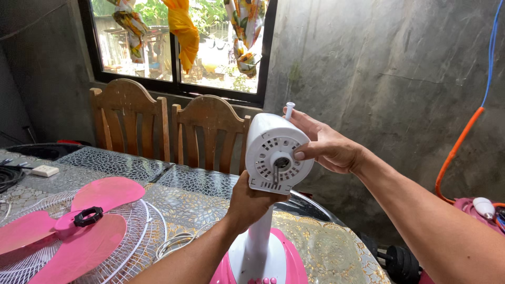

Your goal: The person reassembles a disassembled pink and white electric fan on a glass table. They insert a white plastic tube into the motor housing, secure it with a screwdriver, and adjust the fan head. The fan blades and cage remain on the table and are not attached during the clip.

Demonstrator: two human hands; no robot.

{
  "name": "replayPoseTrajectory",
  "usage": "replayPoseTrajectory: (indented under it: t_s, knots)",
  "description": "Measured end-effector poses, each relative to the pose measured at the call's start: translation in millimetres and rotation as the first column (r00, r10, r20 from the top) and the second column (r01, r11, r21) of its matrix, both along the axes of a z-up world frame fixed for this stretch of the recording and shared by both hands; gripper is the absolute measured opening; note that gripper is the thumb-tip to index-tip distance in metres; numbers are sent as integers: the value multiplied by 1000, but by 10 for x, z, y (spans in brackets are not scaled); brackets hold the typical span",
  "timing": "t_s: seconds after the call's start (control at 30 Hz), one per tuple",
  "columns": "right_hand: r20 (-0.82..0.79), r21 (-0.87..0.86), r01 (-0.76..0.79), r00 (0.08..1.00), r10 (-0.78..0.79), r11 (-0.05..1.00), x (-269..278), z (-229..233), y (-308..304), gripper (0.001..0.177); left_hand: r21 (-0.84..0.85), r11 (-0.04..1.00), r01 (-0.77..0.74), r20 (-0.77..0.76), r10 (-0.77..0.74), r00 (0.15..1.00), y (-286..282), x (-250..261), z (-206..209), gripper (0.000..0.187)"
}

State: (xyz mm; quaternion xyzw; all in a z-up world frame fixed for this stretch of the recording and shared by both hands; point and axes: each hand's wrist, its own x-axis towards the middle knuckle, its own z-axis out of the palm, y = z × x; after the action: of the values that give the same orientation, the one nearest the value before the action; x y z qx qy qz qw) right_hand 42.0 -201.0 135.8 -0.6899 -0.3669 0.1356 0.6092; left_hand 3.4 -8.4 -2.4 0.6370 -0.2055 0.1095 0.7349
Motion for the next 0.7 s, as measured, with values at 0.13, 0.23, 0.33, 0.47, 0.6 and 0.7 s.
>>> replayPoseTrajectory:
  t_s: [0.13,0.23,0.33,0.47,0.6,0.7]
  knots:
    - [-28,-6,-24,999,24,1000,37,0,-35,128,110,991,-78,-25,82,996,10,-13,-3,54]
    - [-37,-25,-12,999,11,1000,49,12,-47,129,217,972,-85,0,88,996,71,-13,24,51]
    - [-37,-46,13,999,-15,999,23,16,-45,129,233,970,-68,-41,80,996,80,-7,59,53]
    - [-16,-63,47,999,-48,997,-87,29,-88,123,181,983,-29,-74,43,996,47,-34,104,50]
    - [15,-42,112,994,-112,993,-220,-7,-118,114,293,956,12,-157,36,987,148,-88,207,58]
    - [-8,-46,232,972,-233,972,-264,-48,-81,118,334,938,90,-176,-32,984,311,-121,322,64]
